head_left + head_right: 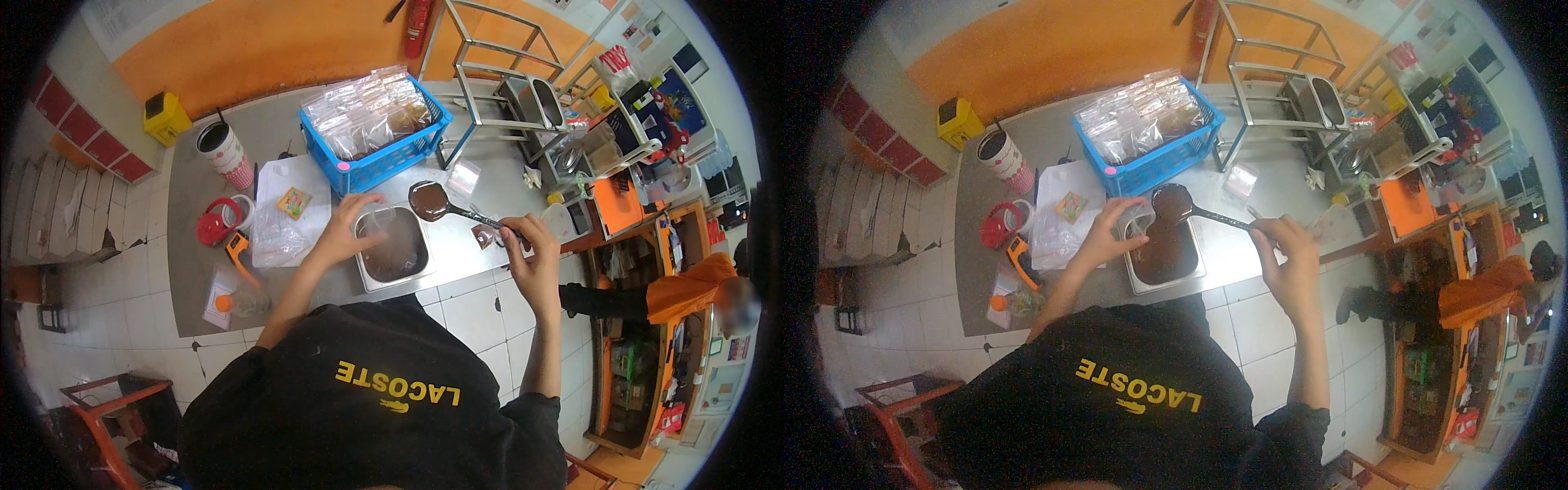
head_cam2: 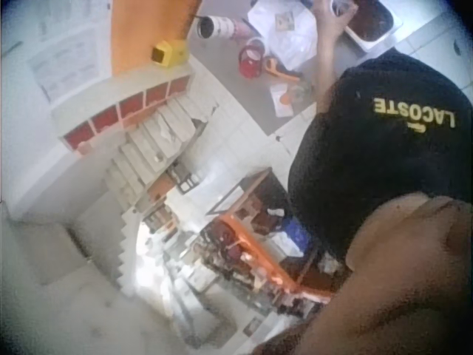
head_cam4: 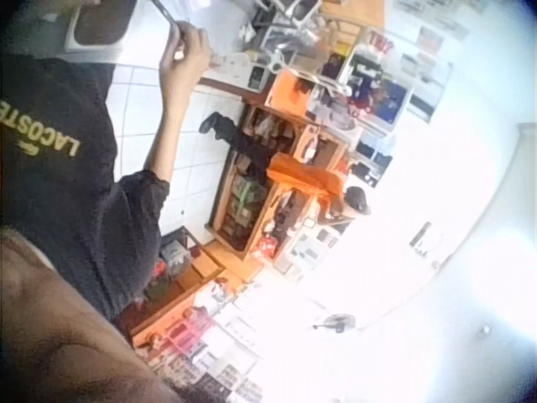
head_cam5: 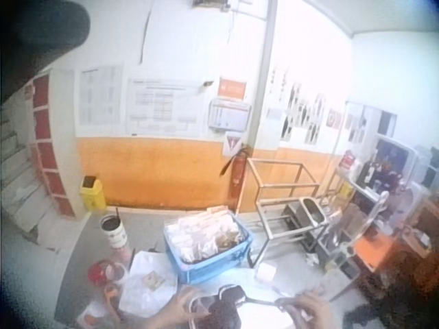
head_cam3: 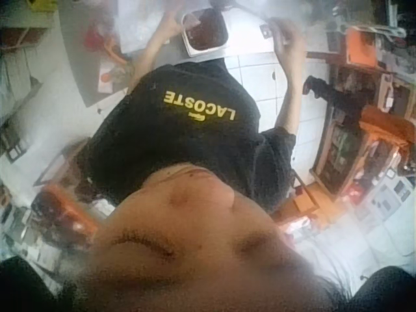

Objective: The person scoops a dark liquid from a metal container into small plastic bags using a ladle. They seal each bag and place it into a blue basket. The process is repeated multiple times.

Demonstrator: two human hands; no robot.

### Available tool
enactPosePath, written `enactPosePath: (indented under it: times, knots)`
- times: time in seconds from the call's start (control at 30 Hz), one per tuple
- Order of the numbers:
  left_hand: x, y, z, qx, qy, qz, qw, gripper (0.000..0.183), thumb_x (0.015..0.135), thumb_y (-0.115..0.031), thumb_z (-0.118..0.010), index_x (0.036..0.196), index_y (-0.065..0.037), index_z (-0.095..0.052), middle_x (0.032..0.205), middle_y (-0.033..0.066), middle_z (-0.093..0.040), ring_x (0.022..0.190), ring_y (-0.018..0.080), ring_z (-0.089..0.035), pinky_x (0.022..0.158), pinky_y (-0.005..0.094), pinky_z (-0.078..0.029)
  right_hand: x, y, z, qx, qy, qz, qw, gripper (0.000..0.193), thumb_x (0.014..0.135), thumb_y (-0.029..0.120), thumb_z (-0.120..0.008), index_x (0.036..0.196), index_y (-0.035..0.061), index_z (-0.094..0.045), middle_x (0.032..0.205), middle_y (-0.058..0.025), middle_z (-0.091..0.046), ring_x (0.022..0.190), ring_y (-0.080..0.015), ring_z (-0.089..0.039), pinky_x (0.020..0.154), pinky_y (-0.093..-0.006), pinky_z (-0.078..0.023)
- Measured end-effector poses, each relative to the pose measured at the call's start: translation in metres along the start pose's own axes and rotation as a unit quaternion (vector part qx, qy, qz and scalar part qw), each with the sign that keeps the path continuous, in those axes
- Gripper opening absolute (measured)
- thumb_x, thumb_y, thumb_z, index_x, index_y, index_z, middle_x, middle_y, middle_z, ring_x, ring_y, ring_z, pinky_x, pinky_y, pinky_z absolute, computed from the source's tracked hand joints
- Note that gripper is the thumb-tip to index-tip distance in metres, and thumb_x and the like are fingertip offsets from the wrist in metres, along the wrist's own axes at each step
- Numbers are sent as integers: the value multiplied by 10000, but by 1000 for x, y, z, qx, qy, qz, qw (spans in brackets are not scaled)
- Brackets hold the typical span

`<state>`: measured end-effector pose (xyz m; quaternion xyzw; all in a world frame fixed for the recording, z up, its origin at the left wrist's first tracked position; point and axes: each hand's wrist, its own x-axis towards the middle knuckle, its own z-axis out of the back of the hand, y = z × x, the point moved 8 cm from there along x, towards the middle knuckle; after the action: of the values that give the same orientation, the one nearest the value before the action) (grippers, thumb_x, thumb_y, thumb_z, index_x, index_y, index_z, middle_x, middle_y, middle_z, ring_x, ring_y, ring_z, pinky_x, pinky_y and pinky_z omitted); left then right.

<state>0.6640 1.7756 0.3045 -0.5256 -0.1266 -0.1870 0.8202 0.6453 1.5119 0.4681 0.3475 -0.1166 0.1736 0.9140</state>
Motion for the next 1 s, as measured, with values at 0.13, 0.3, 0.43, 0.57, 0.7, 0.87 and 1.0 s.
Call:
enactPosePath:
  times: [0.13,0.3,0.43,0.57,0.7,0.87,1.0]
  knots:
    - [4,-10,-13,-15,17,5,1000,667,705,-241,-828,1294,-86,-557,1255,118,-590,1201,309,-519,1034,417,-401,5,11,5,-11,-9,19,1000,64,850,69,-687,900,29,-684,751,-89,-601,661,-212,-550,602,-325,-419]
    - [5,-16,-17,-5,11,-5,1000,667,704,-298,-844,1262,-64,-562,1242,152,-573,1194,330,-524,1020,424,-415,1,4,-14,-22,-16,48,998,61,833,73,-707,887,52,-690,724,-77,-580,650,-210,-547,613,-336,-417]
    - [4,-25,-13,9,-10,-31,999,703,692,-340,-858,1237,-15,-557,1237,183,-557,1180,346,-532,1008,418,-427,-3,-3,-24,-40,-19,50,998,65,824,91,-721,878,71,-692,738,-55,-572,671,-206,-547,642,-343,-403]
    - [5,-30,-9,16,-6,-27,999,715,683,-344,-863,1224,9,-556,1231,195,-553,1177,347,-535,1006,412,-429,-4,-5,-27,-64,-29,71,995,73,814,93,-728,877,81,-694,770,-39,-584,695,-200,-540,670,-346,-386]
    - [6,-37,-5,32,-12,-43,998,697,681,-330,-863,1220,-6,-562,1228,186,-556,1171,340,-538,999,413,-432,-3,1,-22,-78,-59,92,991,91,799,89,-736,882,87,-698,784,-29,-597,702,-190,-531,675,-345,-376]
    - [13,-48,-1,-3,19,-39,999,689,679,-316,-860,1237,-44,-561,1218,166,-562,1147,333,-549,982,418,-438,-4,9,-9,-76,-126,116,982,113,792,84,-739,900,103,-714,799,-20,-610,725,-185,-543,695,-333,-388]
    - [11,-50,2,1,-13,-37,999,684,683,-302,-857,1244,-53,-555,1193,153,-576,1138,330,-554,984,416,-433,-7,-1,-19,-70,-95,100,988,120,800,76,-733,916,107,-722,800,-33,-615,743,-200,-558,711,-334,-411]
